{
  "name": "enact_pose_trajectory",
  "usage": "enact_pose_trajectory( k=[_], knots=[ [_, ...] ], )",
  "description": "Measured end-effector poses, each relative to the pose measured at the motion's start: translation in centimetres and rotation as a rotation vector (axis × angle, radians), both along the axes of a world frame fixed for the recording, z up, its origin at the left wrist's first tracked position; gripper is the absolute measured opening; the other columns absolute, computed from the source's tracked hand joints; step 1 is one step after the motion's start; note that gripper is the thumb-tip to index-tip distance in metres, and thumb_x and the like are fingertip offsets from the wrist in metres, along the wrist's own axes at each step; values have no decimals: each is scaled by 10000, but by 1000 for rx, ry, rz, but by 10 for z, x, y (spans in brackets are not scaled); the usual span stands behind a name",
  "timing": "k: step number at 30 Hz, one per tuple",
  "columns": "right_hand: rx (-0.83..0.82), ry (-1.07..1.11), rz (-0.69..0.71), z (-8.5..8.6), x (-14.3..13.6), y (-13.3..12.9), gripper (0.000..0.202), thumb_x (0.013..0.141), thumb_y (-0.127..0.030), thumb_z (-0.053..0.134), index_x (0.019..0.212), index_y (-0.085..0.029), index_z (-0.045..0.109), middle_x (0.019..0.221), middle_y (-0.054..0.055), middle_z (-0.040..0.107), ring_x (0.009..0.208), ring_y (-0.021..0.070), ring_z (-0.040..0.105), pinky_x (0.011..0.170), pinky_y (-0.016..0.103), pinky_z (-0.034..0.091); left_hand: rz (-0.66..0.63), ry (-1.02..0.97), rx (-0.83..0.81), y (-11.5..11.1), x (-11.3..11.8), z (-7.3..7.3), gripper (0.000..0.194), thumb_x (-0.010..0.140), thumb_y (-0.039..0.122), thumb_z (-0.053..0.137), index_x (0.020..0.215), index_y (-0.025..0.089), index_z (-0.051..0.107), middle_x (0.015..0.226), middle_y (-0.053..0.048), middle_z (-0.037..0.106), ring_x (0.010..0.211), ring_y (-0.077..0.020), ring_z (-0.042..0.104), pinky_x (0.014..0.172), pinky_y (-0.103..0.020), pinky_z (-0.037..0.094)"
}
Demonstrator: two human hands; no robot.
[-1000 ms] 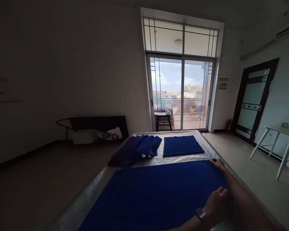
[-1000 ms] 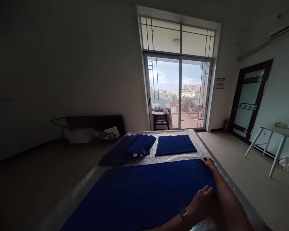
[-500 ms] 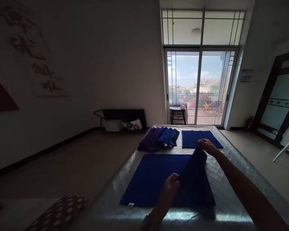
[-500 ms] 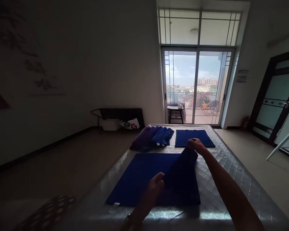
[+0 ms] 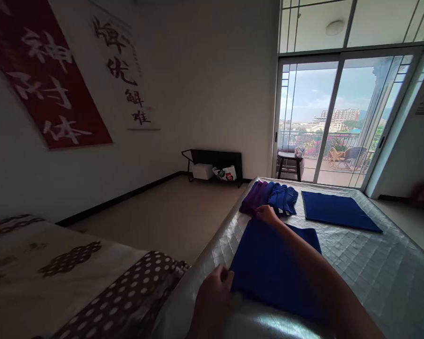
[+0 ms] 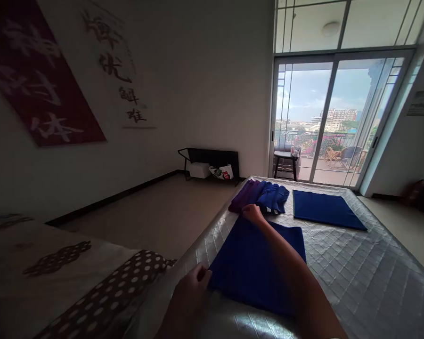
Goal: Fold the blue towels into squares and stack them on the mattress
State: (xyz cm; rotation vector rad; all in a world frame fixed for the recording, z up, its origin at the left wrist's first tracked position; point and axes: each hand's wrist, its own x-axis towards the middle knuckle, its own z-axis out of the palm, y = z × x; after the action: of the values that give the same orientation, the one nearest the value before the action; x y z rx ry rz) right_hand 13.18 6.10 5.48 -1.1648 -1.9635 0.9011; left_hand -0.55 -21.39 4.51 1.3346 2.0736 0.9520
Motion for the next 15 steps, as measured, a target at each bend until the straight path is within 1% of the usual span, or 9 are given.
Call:
enact_pose_trajectory(
  k=[2, 3, 5, 8, 11, 13, 15],
  knots=[
    [42, -121, 27, -12, -10, -2, 186, 805, -140, 620, 854, -217, 782, 773, 22, 743, 836, 200, 699, 827, 291, 522, -2, 249, -128, 0, -5, -2, 175, 844, 276, 452, 727, 213, 566, 822, -52, 683, 828, -213, 642, 746, -308, 441],
    [65, -175, 37, -18, -12, -3, 195, 814, -135, 612, 867, -215, 781, 822, 32, 747, 880, 206, 694, 852, 297, 511, -14, 319, -162, 1, -5, -5, 178, 852, 251, 447, 744, 207, 583, 875, -67, 695, 872, -216, 647, 775, -310, 439],
    [114, -271, 57, -26, -15, -4, 202, 833, -138, 607, 915, -210, 776, 947, 53, 744, 990, 216, 668, 908, 303, 484, -41, 377, -190, 1, -5, -10, 201, 874, 235, 437, 790, 196, 615, 942, -82, 704, 926, -218, 653, 811, -307, 438],
    [169, -390, 94, -33, -16, -2, 223, 870, -157, 593, 1006, -215, 761, 1086, 65, 712, 1097, 203, 621, 963, 282, 446, -59, 376, -206, 2, -4, -16, 243, 917, 255, 419, 904, 177, 649, 1011, -102, 710, 981, -229, 656, 849, -316, 442],
    [193, -483, 107, -35, -18, 0, 275, 901, -178, 570, 1125, -217, 725, 1183, 79, 670, 1131, 201, 601, 974, 278, 437, -76, 338, -231, 3, -5, -18, 262, 934, 256, 420, 1000, 154, 652, 1082, -133, 708, 1029, -250, 656, 879, -339, 449],
    [196, -529, 104, -36, -20, 0, 279, 909, -190, 562, 1138, -224, 717, 1202, 83, 654, 1130, 210, 599, 954, 286, 448, -78, 295, -236, 4, -5, -18, 252, 926, 238, 435, 1021, 155, 653, 1097, -134, 711, 1046, -256, 657, 883, -345, 457],
    [199, -557, 94, -36, -23, -1, 254, 912, -194, 557, 1097, -233, 726, 1193, 80, 653, 1125, 216, 598, 917, 287, 464, -82, 263, -231, 4, -5, -17, 246, 919, 216, 440, 1027, 159, 654, 1100, -126, 713, 1048, -253, 659, 881, -344, 461]
  ],
)
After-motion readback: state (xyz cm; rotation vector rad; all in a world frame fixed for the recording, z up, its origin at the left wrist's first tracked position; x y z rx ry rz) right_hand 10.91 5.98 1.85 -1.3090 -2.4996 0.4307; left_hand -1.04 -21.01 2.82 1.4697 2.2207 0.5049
